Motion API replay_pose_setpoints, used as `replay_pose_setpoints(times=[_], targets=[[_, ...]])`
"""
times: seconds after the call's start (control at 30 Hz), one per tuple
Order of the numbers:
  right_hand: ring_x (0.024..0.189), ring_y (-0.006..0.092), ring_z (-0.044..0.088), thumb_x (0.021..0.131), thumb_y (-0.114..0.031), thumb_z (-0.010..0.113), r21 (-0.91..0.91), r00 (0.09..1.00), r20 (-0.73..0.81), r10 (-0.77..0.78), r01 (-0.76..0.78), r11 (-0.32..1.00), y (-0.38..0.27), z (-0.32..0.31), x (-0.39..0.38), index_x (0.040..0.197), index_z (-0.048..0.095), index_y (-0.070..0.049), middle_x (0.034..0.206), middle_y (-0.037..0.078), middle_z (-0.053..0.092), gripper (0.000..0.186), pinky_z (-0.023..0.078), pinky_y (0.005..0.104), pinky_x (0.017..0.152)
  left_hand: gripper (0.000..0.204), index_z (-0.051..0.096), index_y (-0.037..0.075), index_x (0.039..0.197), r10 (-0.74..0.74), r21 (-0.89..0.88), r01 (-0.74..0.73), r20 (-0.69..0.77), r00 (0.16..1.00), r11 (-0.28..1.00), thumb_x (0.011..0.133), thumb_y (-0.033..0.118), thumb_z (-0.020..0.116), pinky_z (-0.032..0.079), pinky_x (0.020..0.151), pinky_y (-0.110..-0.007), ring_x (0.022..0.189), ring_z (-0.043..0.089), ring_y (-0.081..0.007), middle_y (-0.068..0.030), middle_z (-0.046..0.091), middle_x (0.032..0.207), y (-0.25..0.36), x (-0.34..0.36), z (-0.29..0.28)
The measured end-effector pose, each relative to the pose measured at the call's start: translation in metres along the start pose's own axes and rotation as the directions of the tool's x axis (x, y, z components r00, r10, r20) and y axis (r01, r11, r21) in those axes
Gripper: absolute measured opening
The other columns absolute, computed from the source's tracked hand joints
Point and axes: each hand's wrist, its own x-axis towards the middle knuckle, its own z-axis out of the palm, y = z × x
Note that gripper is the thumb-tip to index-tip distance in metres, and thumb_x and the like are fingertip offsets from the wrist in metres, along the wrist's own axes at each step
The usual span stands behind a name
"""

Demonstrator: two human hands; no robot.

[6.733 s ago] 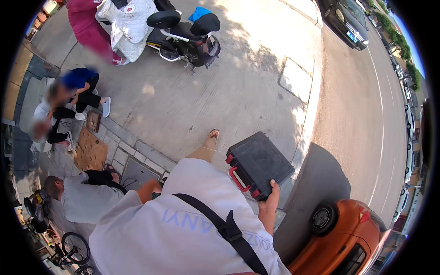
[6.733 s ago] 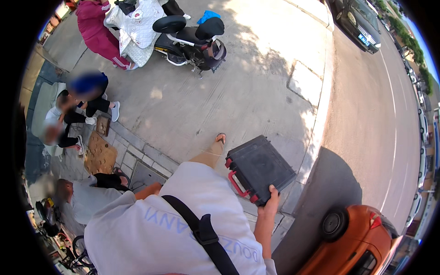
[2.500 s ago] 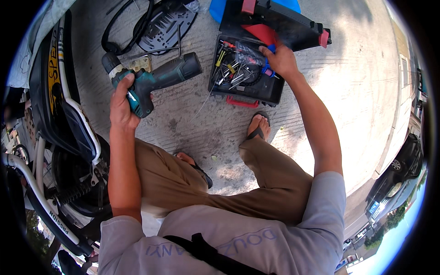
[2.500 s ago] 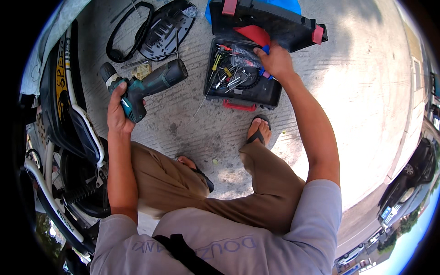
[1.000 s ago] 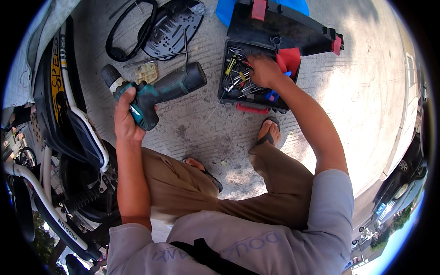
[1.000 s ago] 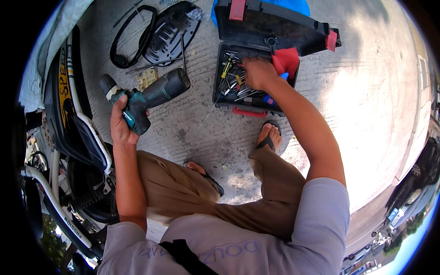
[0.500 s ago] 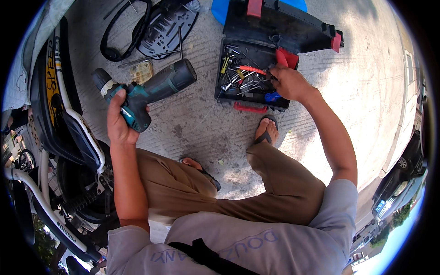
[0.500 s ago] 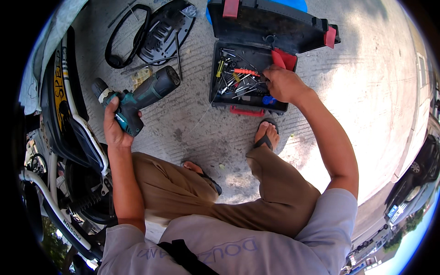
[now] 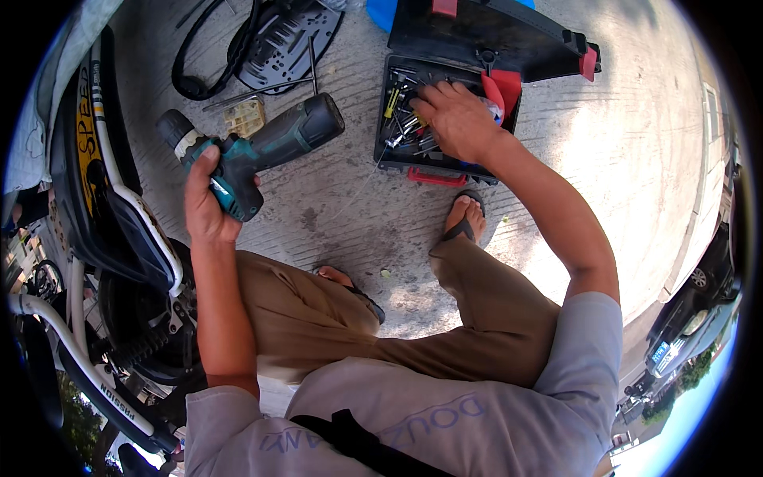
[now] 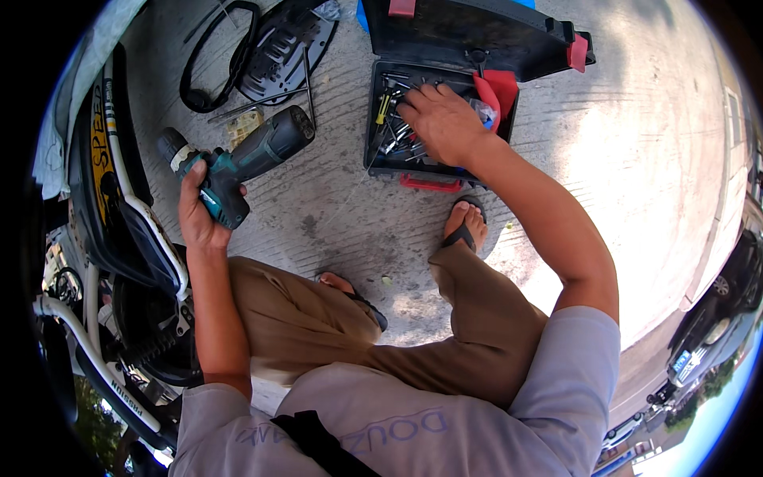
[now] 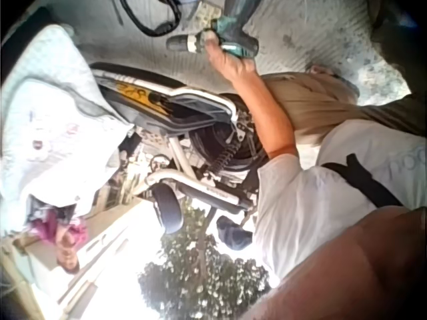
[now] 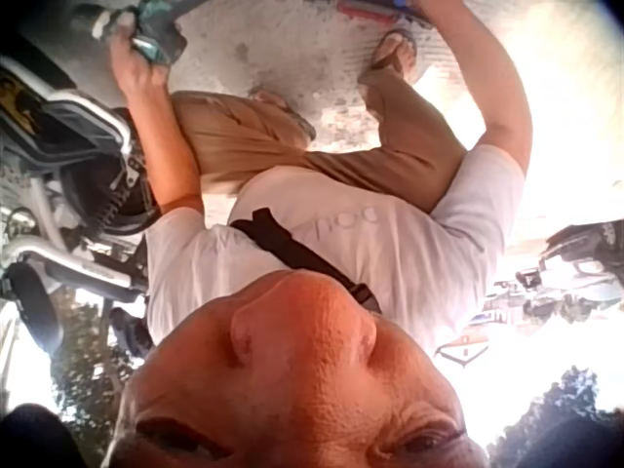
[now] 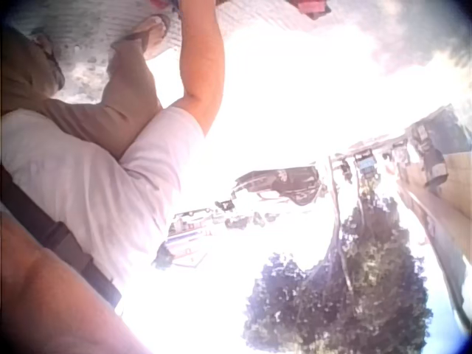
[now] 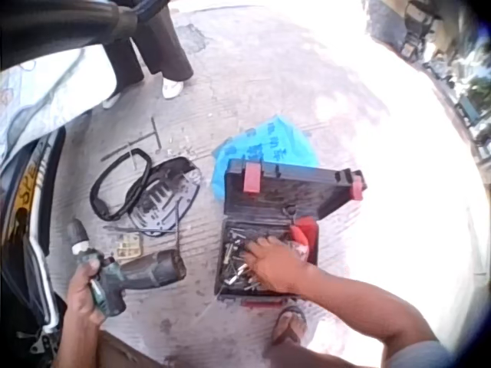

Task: The person works on a white scooter parked on a sidewalk, using a manual screwdriver to remove screws from the seat area. They then retrieve a power drill and a toolbox from a nearby shop, select a drill bit, and use the drill to remove additional screws from the scooter's seat assembly.

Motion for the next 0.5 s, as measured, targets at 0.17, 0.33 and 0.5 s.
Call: replay_pose_setpoints(times=[0.17,0.33,0.5], targets=[[0.126,0.027,0.054,0.08,-0.014,0.074,-0.287,0.984,-0.064,-0.169,0.144,0.947,-0.01,0.043,-0.002,0.127,0.069,-0.006,0.129,0.007,0.065,0.048,0.042,0.0379,0.107,0.03,0.061,0.006,0.121,-0.004,-0.011,0.004,-0.005,1.0,1.0,0.099,0.023,0.07,0.064,0.063,-0.04,0.086,0.073,-0.0229,-0.0102,0.071,0.107,-0.001,0.003,-0.003],[0.128,0.0274,0.058,0.082,-0.017,0.074,-0.183,0.994,0.085,-0.069,0.083,0.98,0.013,0.033,-0.003,0.123,0.07,-0.007,0.127,0.009,0.067,0.042,0.043,0.0394,0.106,0.031,0.061,0.005,0.121,-0.007,-0.021,0.006,-0.03,1.0,1.0,0.098,0.024,0.07,0.064,0.064,-0.041,0.088,0.073,-0.023,-0.0106,0.071,0.109,0.0,0.0,-0.004],[0.118,0.0279,0.065,0.081,-0.018,0.076,-0.093,0.98,0.006,0.199,-0.197,0.976,0.043,0.015,-0.016,0.124,0.068,-0.007,0.126,0.011,0.067,0.045,0.047,0.0418,0.105,0.032,0.061,0.005,0.12,-0.001,-0.008,0.001,-0.021,1.0,1.0,0.098,0.025,0.07,0.064,0.064,-0.041,0.089,0.073,-0.0231,-0.0102,0.07,0.109,0.001,0.002,-0.007]])
